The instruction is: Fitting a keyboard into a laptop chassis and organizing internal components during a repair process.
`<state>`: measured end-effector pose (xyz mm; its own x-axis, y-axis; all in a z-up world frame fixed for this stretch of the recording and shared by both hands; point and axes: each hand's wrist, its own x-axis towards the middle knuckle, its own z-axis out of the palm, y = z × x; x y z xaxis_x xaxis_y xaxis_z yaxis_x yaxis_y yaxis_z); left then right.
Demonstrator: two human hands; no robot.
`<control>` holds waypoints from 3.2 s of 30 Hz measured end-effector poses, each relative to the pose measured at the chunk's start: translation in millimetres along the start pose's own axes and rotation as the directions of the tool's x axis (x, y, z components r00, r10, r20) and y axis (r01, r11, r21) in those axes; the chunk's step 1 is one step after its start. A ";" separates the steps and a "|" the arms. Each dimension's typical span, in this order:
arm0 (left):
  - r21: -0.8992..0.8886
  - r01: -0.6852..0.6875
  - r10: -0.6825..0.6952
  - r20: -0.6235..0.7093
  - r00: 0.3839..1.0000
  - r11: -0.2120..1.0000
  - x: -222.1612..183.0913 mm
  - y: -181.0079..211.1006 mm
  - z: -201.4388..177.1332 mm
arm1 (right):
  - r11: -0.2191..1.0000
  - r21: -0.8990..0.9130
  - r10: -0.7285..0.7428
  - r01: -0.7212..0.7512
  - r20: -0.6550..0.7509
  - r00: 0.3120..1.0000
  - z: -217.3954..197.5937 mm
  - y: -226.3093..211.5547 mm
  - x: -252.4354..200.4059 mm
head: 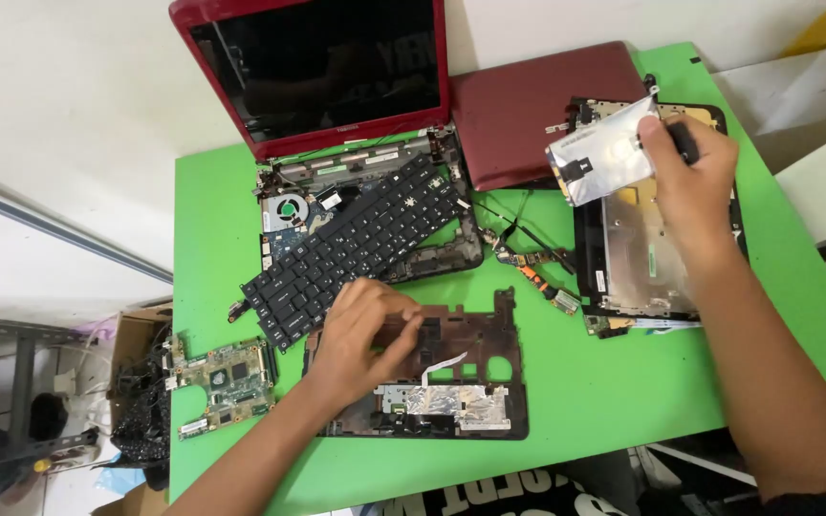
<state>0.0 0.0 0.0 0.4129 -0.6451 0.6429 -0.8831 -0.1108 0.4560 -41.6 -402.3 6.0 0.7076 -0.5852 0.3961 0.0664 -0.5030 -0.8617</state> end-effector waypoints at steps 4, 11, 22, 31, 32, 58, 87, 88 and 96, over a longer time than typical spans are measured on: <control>0.148 -0.041 0.044 -0.018 0.999 0.988 -4.3 -17.4 -2.5 | 0.980 -0.131 0.168 -0.148 0.153 0.974 3.0 -9.8 -0.1; 0.584 0.147 -0.166 -0.022 0.986 0.798 13.9 -23.8 -42.5 | 0.869 -0.458 -0.035 0.187 0.321 0.947 9.5 -25.1 -7.9; 0.760 0.237 -0.433 0.064 0.899 0.605 -1.7 -47.0 -40.2 | 0.916 -0.324 -0.148 0.238 0.279 0.949 20.1 -29.6 -18.8; 0.671 0.386 -0.559 0.051 0.827 0.633 -2.9 -57.0 -44.1 | 0.942 -0.231 -0.193 0.242 0.218 0.957 28.3 -29.2 -25.2; 0.657 0.384 -0.547 0.052 0.835 0.649 -0.7 -53.7 -46.2 | 0.947 -0.227 -0.176 0.226 0.218 0.960 28.3 -30.4 -26.0; -0.275 0.694 -0.667 0.198 0.718 0.665 2.4 30.5 0.7 | 0.856 0.144 0.077 -0.497 0.914 0.397 62.1 -48.0 -83.0; 0.317 -0.070 -0.056 0.370 0.927 0.946 8.1 11.8 -9.7 | 0.943 0.257 -0.200 -0.214 0.946 0.256 50.7 -82.5 -64.2; 0.320 -0.067 -0.058 0.368 0.928 0.945 7.0 8.5 -11.0 | 0.943 0.257 -0.202 -0.212 0.946 0.253 50.1 -82.6 -62.1; 0.493 0.057 -0.211 0.262 0.942 0.868 -2.7 -27.2 -40.9 | 0.842 0.395 -0.059 -0.367 0.744 0.665 48.9 -63.2 -59.0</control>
<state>32.0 35.7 11.1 0.5169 -0.7824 0.3474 -0.8528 -0.5061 0.1291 -53.1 -304.8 21.5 0.9904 0.1139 0.0785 0.0741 0.0425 -0.9963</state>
